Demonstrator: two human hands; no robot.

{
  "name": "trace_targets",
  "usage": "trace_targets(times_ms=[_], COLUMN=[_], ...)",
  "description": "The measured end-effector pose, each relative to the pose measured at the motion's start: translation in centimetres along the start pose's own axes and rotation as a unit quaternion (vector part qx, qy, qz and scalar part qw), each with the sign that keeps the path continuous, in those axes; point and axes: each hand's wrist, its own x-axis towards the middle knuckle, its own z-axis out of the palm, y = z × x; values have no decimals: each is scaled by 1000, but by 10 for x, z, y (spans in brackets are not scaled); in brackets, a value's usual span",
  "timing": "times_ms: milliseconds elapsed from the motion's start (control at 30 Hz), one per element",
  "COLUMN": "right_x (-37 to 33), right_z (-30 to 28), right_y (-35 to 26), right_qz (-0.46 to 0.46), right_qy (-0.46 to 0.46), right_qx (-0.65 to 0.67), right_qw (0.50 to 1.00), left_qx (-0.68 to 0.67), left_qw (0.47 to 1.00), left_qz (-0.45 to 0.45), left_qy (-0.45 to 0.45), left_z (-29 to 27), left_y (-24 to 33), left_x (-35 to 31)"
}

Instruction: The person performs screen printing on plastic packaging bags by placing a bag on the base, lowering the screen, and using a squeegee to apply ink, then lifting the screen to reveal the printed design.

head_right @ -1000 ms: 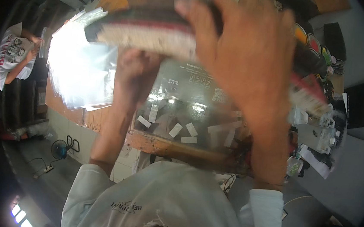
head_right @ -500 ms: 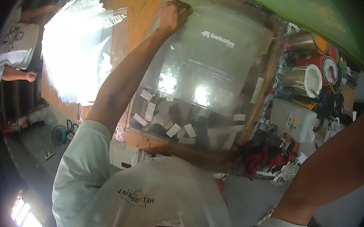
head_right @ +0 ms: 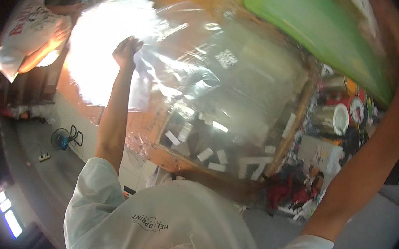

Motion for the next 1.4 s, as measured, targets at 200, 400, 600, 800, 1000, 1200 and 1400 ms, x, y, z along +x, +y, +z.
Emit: trace_targets(times_ms=[200, 400, 600, 800, 1000, 1200, 1400], right_x=[17, 11, -9, -38, -64, -70, -70], right_z=[6, 17, 13, -12, -22, -23, -19], right_y=[37, 6, 7, -38, -23, -17, -21], right_qz=[6, 26, -23, 18, -42, -50, -61], right_qy=[-5, -29, 51, -35, 19, 32, 48], right_qx=[49, 59, -15, -37, -8, 26, 37], right_qw=[999, 998, 998, 999, 999, 998, 996], left_qx=[360, 704, 573, 460, 389, 456, 486], left_qw=[885, 627, 696, 598, 571, 665, 648], left_qz=[189, 302, 280, 376, 391, 347, 324], left_qy=[225, -142, -329, -538, -607, -479, -489], left_z=[-136, -96, 72, 170, 197, 165, 115], left_y=[74, 6, -41, -59, -50, -34, -34], left_x=[63, -106, -232, -292, -321, -338, -364])
